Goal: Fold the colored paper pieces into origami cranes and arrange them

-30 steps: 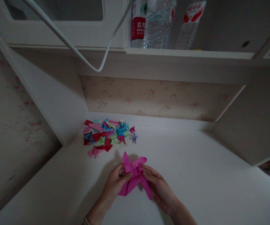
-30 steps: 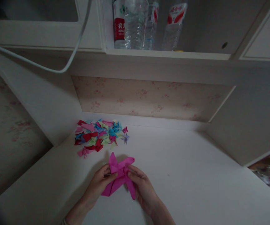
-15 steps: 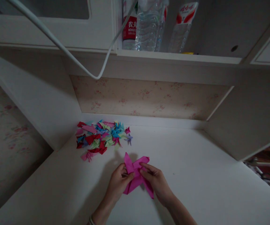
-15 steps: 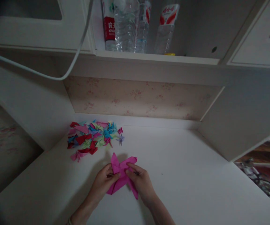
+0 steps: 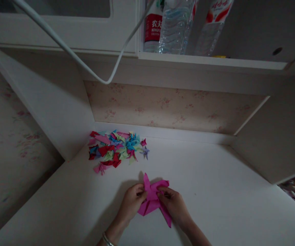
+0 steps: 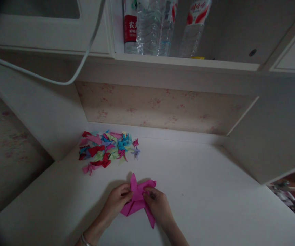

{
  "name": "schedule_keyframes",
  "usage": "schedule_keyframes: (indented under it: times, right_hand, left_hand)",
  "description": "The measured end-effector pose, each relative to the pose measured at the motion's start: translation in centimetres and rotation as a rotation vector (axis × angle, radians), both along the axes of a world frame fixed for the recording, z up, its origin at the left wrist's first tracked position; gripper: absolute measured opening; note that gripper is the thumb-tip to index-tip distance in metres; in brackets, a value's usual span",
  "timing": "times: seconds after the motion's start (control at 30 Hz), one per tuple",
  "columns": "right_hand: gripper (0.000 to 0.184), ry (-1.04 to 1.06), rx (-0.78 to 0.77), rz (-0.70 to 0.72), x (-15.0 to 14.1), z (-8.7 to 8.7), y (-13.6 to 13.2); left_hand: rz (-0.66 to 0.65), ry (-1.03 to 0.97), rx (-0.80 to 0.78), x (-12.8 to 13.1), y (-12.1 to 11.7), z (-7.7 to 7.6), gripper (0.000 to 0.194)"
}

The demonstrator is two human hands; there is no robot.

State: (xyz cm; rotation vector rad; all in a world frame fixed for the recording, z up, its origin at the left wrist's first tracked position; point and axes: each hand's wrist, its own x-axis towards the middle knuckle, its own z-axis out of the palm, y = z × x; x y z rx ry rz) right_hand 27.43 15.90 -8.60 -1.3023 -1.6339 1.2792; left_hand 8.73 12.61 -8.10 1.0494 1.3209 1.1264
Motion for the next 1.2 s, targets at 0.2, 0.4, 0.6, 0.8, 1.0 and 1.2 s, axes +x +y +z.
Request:
schedule_keyframes:
  times: [0.2, 0.4, 0.6, 0.8, 1.0, 1.2]
  right_hand:
    - [0.038, 0.027, 0.003, -0.048, 0.1, 0.5, -0.6]
    - [0.038, 0.092, -0.03, -0.069, 0.3, 0.1, -0.8]
    - [0.034, 0.136, -0.02, -0.038, 0.4, -0.1, -1.1]
    - [0.034, 0.169, -0.029, -0.025, 0.4, 0.1, -1.3]
    - [0.034, 0.16, -0.027, -0.053, 0.4, -0.7, -1.3]
    - [0.037, 0.163, -0.04, -0.133, 1.8, -0.8, -0.5]
  left_hand:
    - [0.033, -0.033, -0.038, 0.0, -0.1, 0.6, 0.032]
    - [0.067, -0.105, -0.085, 0.2, 0.0, 1.8, 0.036]
    - [0.112, -0.185, -0.148, 0.2, 0.3, 1.5, 0.044]
    - [0.126, -0.2, -0.153, 0.1, 0.2, 1.6, 0.038]
    - [0.147, -0.189, -0.117, 0.1, 0.2, 1.2, 0.035]
    - [0.077, -0.14, -0.115, -0.4, -0.6, 1.2, 0.051]
